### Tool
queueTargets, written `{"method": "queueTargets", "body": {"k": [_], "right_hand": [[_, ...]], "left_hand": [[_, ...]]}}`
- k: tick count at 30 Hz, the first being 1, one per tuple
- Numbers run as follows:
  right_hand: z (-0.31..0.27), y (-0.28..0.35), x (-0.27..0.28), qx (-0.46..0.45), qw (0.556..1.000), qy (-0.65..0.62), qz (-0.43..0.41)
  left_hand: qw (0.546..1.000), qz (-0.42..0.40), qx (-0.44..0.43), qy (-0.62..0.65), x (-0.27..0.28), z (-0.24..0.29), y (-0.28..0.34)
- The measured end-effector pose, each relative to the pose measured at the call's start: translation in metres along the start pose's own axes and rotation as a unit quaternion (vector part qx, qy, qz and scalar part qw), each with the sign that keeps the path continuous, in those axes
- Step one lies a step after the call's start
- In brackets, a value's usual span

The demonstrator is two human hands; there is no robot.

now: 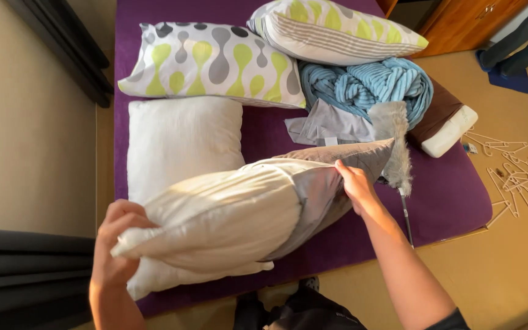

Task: The person removes a pillow from a grey pillowcase, dusts the pillow with a duster, and then removes a patterned pillowcase from another pillow. The person then attempts to put the patterned pillowcase onto the first pillow.

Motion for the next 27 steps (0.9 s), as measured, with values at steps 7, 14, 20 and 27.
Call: {"method": "queueTargets", "body": {"k": [7,14,20,27], "right_hand": [[-0.035,0.046,0.003,0.02,0.971,-0.199,-0.13],[-0.03,0.031,0.049,0.014,0.965,-0.262,0.003],[-0.008,0.049,-0.014,0.109,0.979,-0.157,-0.076],[0.088,0.104,-0.045,0.084,0.98,0.172,0.048]], "left_hand": [[0.972,0.224,0.068,0.012,0.029,-0.04,0.017],[0.93,0.363,0.055,0.029,0.035,-0.096,0.023],[0.94,0.184,0.271,0.098,-0.107,-0.205,0.077],[0.927,0.021,0.248,-0.282,-0.147,-0.18,0.097]]}}
Point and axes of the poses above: each hand's wrist, its own y-axis away from the middle knuckle, its own x-axis out of the back of the hand, z = x × y, the point moved 2 cm from there along -y, towards the middle knuckle, and after that the axes turned 2 degrees about -x, right-handed, at the moved point
